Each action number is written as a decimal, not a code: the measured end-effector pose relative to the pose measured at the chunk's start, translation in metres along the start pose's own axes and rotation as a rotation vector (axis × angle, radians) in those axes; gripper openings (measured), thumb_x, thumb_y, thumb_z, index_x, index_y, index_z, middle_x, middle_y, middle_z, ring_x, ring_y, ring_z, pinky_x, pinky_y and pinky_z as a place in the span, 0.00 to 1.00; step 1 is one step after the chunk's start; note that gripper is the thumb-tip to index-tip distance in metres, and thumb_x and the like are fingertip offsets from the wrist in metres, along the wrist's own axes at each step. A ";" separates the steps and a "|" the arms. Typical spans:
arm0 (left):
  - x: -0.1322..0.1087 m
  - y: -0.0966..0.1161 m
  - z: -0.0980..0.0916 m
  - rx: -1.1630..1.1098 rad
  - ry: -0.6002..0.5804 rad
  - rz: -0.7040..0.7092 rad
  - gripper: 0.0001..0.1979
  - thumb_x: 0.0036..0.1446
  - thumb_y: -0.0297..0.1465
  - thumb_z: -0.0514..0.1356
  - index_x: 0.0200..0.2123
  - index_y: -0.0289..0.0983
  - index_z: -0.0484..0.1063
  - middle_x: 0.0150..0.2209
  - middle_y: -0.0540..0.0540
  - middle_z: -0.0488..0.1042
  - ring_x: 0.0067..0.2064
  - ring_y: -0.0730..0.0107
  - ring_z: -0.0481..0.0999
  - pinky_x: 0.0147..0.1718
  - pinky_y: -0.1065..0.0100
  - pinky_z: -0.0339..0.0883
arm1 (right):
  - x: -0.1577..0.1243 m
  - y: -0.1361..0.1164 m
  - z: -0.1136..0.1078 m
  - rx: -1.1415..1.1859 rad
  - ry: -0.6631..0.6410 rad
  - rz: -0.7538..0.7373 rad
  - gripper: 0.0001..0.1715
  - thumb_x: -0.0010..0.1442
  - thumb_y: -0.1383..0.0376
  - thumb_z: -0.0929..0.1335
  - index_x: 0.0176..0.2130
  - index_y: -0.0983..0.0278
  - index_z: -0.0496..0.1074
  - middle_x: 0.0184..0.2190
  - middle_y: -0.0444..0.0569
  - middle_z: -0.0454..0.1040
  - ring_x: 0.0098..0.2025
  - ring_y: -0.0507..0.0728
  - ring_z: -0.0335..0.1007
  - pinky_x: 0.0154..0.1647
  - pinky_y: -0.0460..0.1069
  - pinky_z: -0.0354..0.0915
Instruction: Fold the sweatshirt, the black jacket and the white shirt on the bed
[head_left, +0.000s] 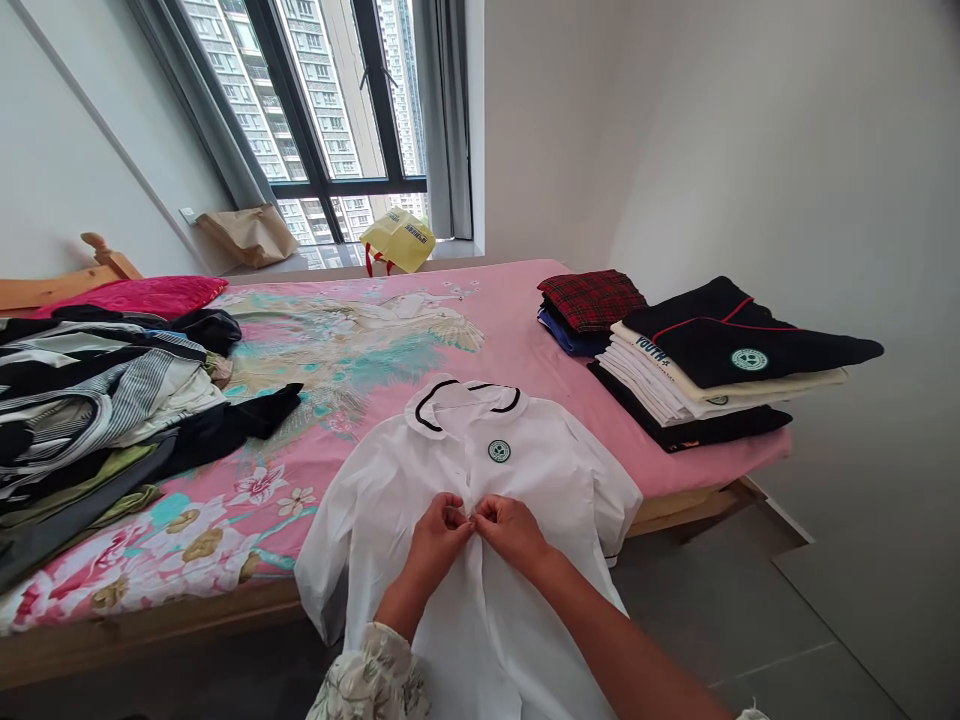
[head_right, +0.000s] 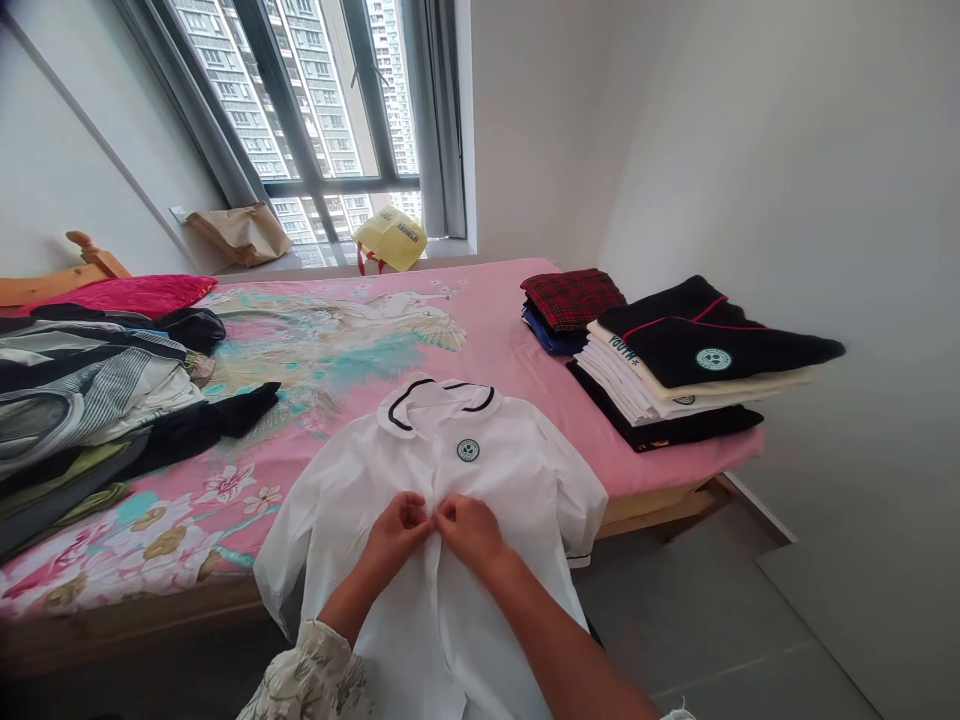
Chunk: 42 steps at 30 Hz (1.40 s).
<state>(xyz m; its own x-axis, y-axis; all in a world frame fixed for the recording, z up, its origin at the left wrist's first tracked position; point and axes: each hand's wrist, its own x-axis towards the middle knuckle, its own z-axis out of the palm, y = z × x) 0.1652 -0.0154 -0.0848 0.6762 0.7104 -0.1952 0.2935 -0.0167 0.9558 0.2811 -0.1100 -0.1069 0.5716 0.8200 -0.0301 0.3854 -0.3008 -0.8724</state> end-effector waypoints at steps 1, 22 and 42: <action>-0.002 0.001 0.001 0.072 0.027 0.053 0.14 0.44 0.33 0.61 0.36 0.39 0.63 0.22 0.56 0.67 0.25 0.76 0.66 0.28 0.71 0.60 | 0.001 -0.001 -0.001 -0.007 0.003 -0.002 0.08 0.52 0.63 0.66 0.23 0.62 0.68 0.22 0.42 0.71 0.24 0.51 0.63 0.26 0.44 0.55; 0.106 0.040 -0.044 0.710 0.078 0.503 0.24 0.49 0.20 0.52 0.48 0.45 0.71 0.55 0.47 0.68 0.50 0.62 0.72 0.45 0.65 0.66 | 0.146 -0.014 -0.042 -0.351 0.025 -0.119 0.24 0.56 0.70 0.62 0.53 0.62 0.65 0.30 0.50 0.74 0.30 0.55 0.67 0.30 0.47 0.56; 0.078 0.005 -0.027 0.253 0.441 0.465 0.14 0.53 0.39 0.58 0.39 0.39 0.59 0.33 0.50 0.63 0.30 0.73 0.65 0.29 0.70 0.66 | 0.090 0.002 -0.023 -0.077 0.111 -0.219 0.05 0.56 0.65 0.63 0.33 0.61 0.68 0.30 0.43 0.69 0.32 0.51 0.65 0.35 0.45 0.60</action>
<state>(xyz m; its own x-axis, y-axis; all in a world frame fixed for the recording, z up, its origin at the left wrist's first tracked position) 0.2010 0.0593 -0.0889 0.4472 0.8090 0.3814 0.2247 -0.5144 0.8276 0.3506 -0.0479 -0.1002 0.5425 0.8126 0.2128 0.5604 -0.1614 -0.8123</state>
